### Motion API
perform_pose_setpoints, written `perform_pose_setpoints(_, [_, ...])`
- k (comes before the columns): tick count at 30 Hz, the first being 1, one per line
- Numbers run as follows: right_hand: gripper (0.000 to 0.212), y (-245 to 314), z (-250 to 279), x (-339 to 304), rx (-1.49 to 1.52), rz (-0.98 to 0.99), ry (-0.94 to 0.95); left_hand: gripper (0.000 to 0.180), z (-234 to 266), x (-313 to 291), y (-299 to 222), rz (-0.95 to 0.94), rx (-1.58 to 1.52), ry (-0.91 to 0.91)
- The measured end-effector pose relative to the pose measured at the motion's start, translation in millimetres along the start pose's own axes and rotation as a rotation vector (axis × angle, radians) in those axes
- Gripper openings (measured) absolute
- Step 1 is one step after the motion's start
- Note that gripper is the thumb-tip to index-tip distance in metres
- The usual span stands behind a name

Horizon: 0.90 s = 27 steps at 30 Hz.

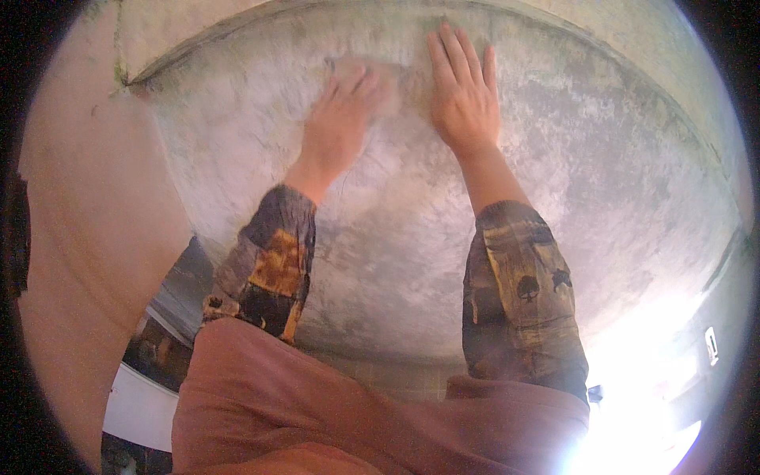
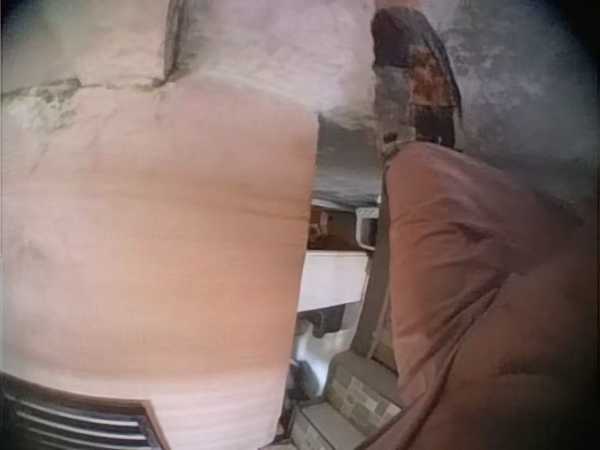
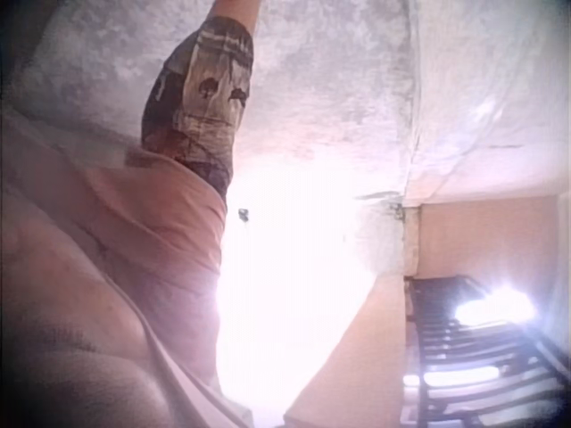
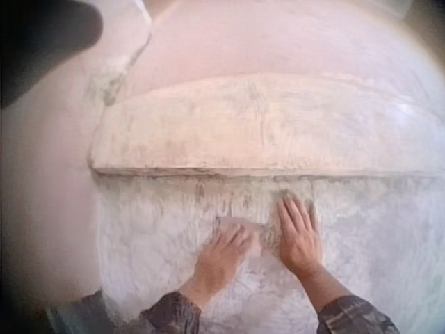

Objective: The person smooths a ceiling surface using a small rectangular tool held in the right hand while the left hand supports the motion. The person repeatedly rubs the tool across the ceiling in overlapping strokes, gradually covering more area.

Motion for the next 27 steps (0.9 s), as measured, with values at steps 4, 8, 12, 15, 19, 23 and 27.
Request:
perform_pose_setpoints(4, [0.054,-1,-2,-1,-0.010,0.003,0.000,0.043,-2,32,23,0.034,-0.012,-0.135])
perform_pose_setpoints(8, [0.056,-1,-1,-1,0.005,0.010,-0.010,0.042,-7,19,9,0.112,0.051,-0.007])
perform_pose_setpoints(12, [0.056,-1,-1,0,-0.029,0.015,-0.022,0.044,-2,-25,-19,0.125,0.068,0.217])
perform_pose_setpoints(15, [0.056,-1,-2,0,-0.035,0.007,-0.019,0.046,3,-23,-12,0.064,0.051,0.159])
perform_pose_setpoints(19, [0.055,-1,-3,-1,0.012,-0.009,-0.008,0.046,4,15,26,0.071,0.025,-0.088])
perform_pose_setpoints(23, [0.055,0,1,0,0.023,0.014,-0.047,0.044,-2,16,28,0.099,0.044,-0.061])
perform_pose_setpoints(27, [0.056,1,3,-1,0.023,0.014,-0.019,0.044,3,-40,-3,0.141,0.046,0.161])
Point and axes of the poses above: each hand's wrist, its own x-axis towards the middle knuckle, its own z-axis out of the back of the hand, y = z × x, the point moved 6 cm from there along x, towards the middle knuckle, and after that the axes turned 6 degrees about -x, right-handed, at the moved point
